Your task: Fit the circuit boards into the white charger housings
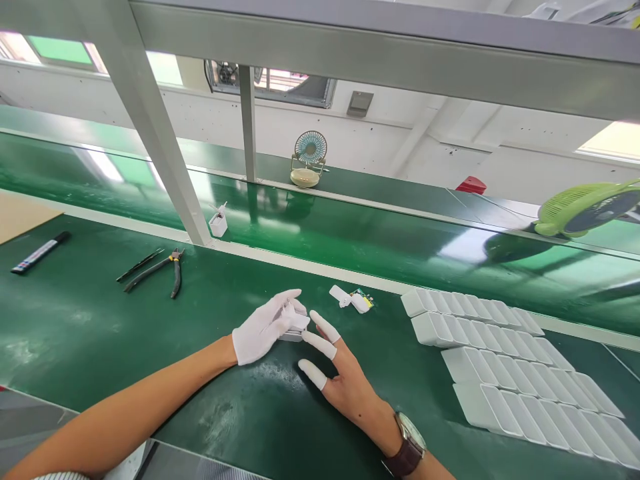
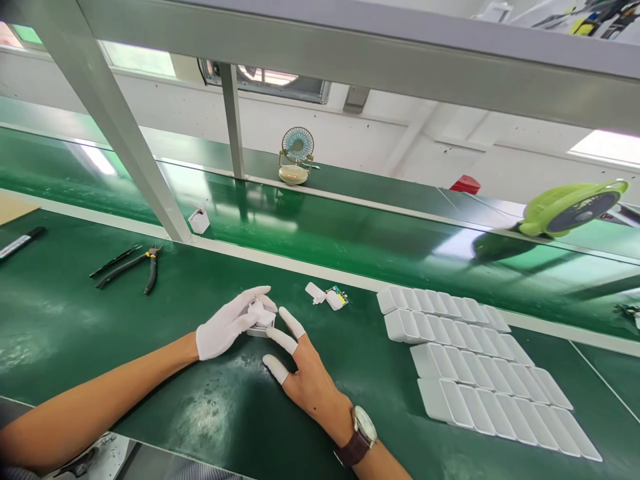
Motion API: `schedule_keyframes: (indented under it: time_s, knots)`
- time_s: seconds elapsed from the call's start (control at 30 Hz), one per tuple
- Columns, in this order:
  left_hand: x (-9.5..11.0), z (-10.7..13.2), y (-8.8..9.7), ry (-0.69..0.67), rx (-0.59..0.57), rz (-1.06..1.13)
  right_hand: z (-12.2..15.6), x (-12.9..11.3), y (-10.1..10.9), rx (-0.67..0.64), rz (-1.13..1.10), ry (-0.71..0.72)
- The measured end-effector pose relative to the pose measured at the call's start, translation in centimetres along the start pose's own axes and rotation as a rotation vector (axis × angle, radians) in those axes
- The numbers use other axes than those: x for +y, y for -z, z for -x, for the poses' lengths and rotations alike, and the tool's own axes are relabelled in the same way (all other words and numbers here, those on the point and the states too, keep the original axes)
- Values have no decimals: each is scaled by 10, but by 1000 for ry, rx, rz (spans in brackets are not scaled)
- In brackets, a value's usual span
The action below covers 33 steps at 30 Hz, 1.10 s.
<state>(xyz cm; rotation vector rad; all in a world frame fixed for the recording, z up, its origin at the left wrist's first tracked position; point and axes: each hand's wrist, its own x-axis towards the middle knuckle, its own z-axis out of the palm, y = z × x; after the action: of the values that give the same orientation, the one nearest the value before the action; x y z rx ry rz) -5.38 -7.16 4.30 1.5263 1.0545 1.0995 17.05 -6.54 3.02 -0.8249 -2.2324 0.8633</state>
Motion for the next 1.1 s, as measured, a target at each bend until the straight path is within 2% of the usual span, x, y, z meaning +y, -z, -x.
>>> schedule_keyframes:
  time_s: [0.2,0.37,0.47,0.63,0.67,0.8,0.9,0.97,1.1]
  knots:
    - [0,-2,4,44,47,176,-21,1,-12,-3,160,105]
    - [-2,-2,6,28,104,153,-26,6,-26,-3,189,137]
    - [-3,-3,9,-8,158,164,-30,1,-19,75,173,112]
    - [-5,-3,15,-57,234,226,-37,-9,3,302,148,123]
    - [-6,-4,15,-55,242,229,-38,-8,4,289,142,115]
    - [-6,-6,13,-35,243,225,-38,-1,1,71,110,62]
    - [-6,-7,6,-28,242,159,-38,4,-4,81,31,39]
    - [-5,-5,0,-22,262,48,-40,5,-5,136,-113,-44]
    - [-3,0,-17,-94,264,-258,-43,0,-6,218,-645,-414]
